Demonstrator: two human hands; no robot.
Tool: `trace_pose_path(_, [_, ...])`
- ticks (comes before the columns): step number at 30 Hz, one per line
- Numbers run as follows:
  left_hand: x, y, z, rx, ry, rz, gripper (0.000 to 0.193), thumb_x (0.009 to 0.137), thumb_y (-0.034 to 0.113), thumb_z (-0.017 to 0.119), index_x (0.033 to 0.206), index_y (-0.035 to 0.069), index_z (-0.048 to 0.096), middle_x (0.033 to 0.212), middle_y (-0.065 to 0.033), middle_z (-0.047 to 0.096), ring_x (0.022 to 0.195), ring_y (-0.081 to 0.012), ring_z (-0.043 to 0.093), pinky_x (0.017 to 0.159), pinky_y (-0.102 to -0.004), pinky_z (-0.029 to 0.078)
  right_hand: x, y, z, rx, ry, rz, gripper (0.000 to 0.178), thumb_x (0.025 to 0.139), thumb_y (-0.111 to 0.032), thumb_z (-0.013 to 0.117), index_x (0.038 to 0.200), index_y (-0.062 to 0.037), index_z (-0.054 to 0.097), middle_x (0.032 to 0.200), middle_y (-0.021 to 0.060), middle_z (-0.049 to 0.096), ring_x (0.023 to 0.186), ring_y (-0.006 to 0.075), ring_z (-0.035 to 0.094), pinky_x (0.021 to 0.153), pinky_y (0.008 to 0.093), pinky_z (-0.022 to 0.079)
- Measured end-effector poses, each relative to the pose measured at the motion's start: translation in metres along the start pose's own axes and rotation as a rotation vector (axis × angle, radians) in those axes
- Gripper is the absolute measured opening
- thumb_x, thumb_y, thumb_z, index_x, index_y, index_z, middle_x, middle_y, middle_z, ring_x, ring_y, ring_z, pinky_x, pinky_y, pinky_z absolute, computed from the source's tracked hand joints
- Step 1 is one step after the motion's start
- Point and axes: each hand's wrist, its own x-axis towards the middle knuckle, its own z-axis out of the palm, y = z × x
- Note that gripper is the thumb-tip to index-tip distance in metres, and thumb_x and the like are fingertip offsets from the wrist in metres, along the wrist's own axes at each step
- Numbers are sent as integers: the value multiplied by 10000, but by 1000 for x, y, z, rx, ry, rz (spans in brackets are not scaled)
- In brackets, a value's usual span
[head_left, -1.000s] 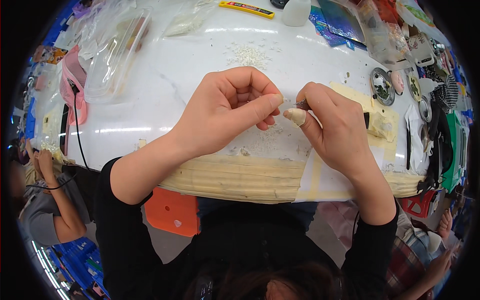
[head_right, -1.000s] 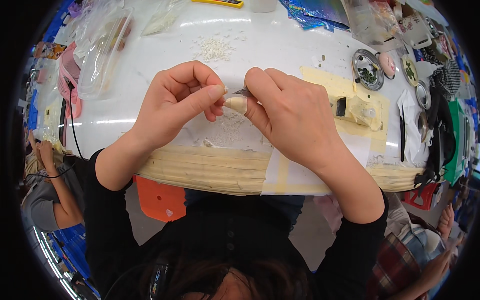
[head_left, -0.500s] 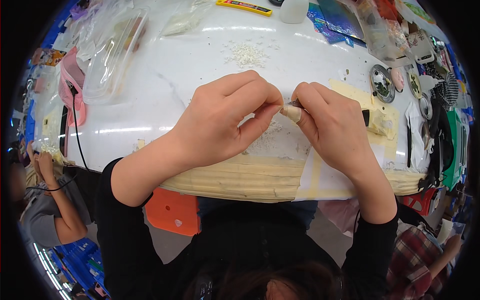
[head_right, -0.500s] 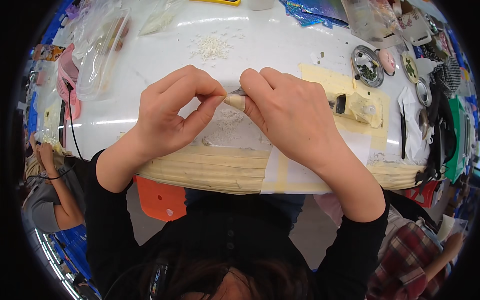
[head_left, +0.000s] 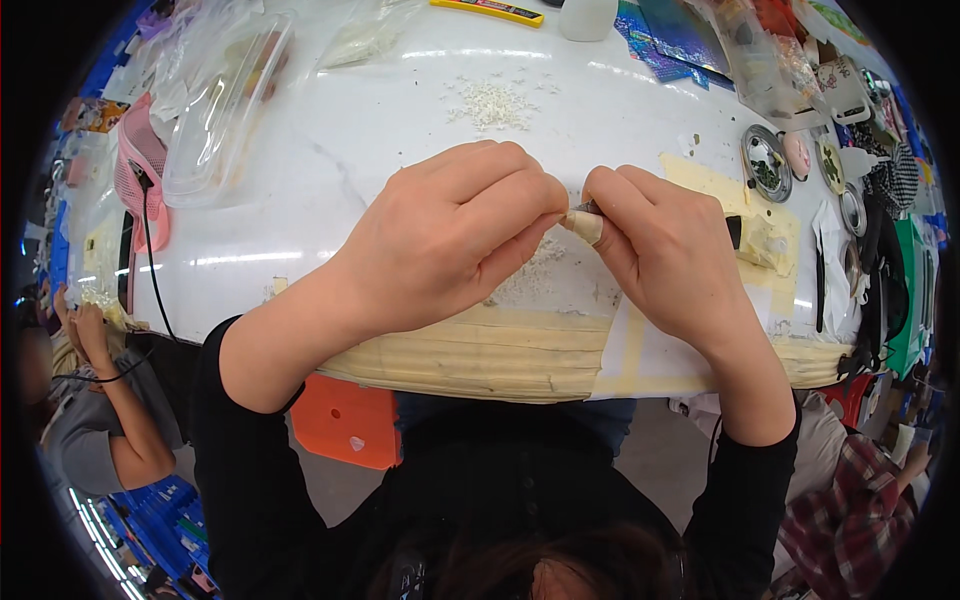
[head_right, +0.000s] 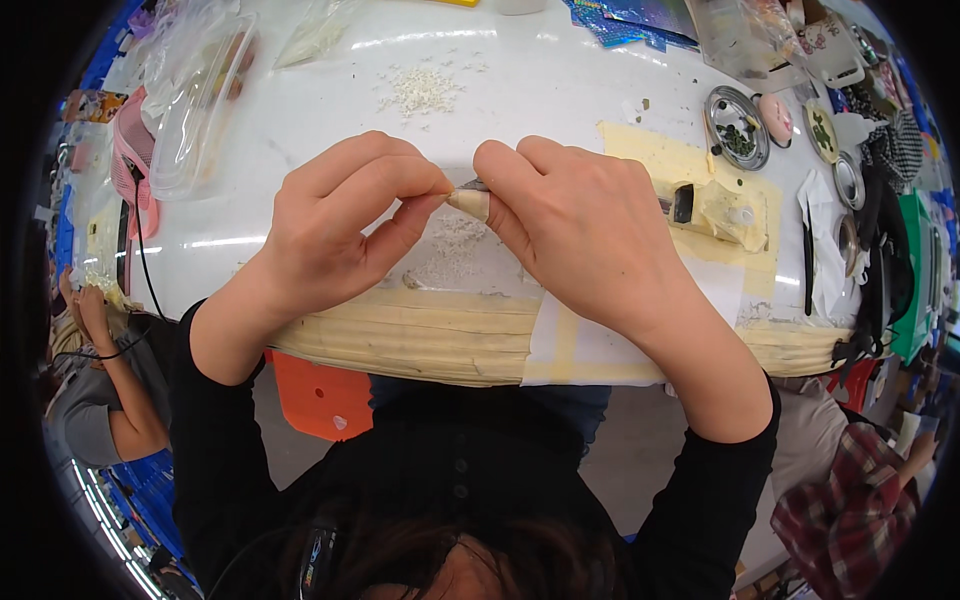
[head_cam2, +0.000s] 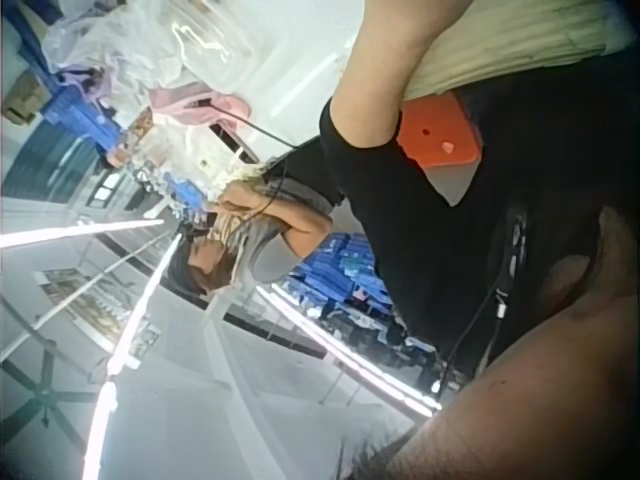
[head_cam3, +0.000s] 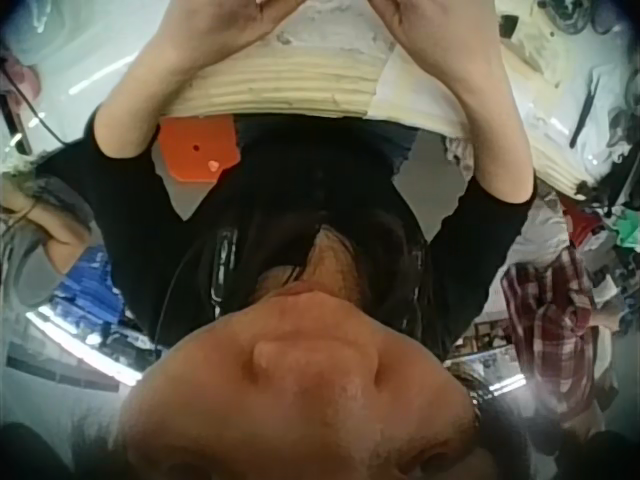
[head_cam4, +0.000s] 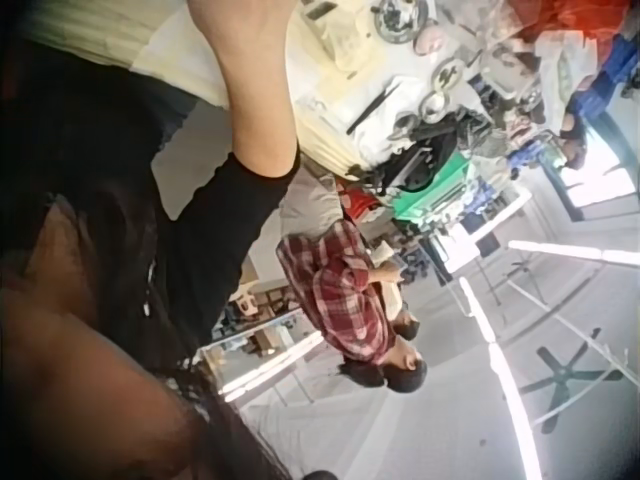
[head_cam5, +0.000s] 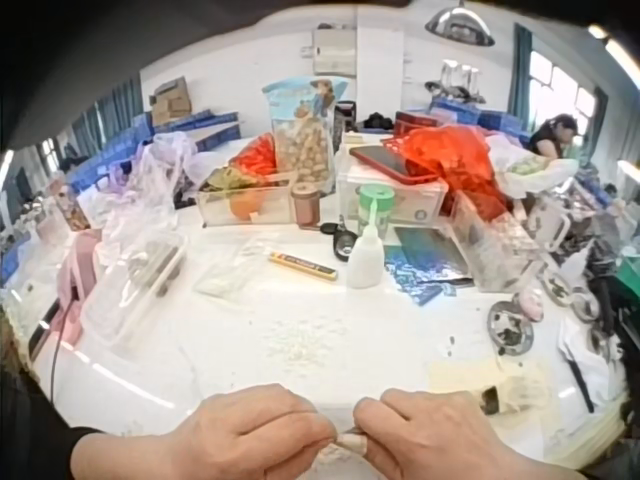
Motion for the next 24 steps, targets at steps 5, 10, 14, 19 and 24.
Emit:
trace_pose_path(5, [0, -3, 0, 26, 20, 53, 218, 730, -99, 719, 902, 18, 654, 783, -83, 629, 663, -201, 612, 553, -287, 486, 0, 0, -1, 15, -1, -7, 120, 875, -163, 636, 845, -88, 547, 680, 59, 542, 614, 283, 581, 487, 396, 423])
trace_pose_path(10, [0, -2, 0, -7, 29, 38, 218, 730, -108, 710, 902, 14, 655, 786, -81, 634, 660, -194, 615, 558, -278, 487, 0, -1, -2, 25, -4, -13, 130, 873, -177, 643, 844, -95, 546, 678, 51, 543, 601, 281, 579, 479, 391, 419])
trace_pose_path(14, [-1, 1, -1, -137, 4, -75, 180, 767, -107, 684, 903, 7, 651, 804, -71, 644, 685, -166, 620, 590, -267, 494, 0, -1, -2, 26, 7, -23, 153, 872, -191, 652, 850, -94, 536, 686, 50, 541, 607, 277, 580, 480, 387, 422])
trace_pose_path(19, [-2, 0, -3, -336, -25, -215, 117, 829, -80, 658, 916, -3, 648, 847, -64, 652, 745, -134, 626, 654, -256, 513, 1, 0, -3, 41, 27, -8, 178, 865, -186, 660, 860, -84, 514, 710, 56, 549, 633, 278, 589, 489, 390, 427])
trace_pose_path(24, [-3, 0, -2, -360, -17, -218, 110, 840, -77, 652, 928, -13, 649, 859, -71, 649, 758, -139, 634, 686, -250, 529, 0, -1, -2, 78, 32, 0, 175, 861, -172, 659, 865, -77, 511, 714, 64, 553, 641, 291, 591, 495, 395, 429])
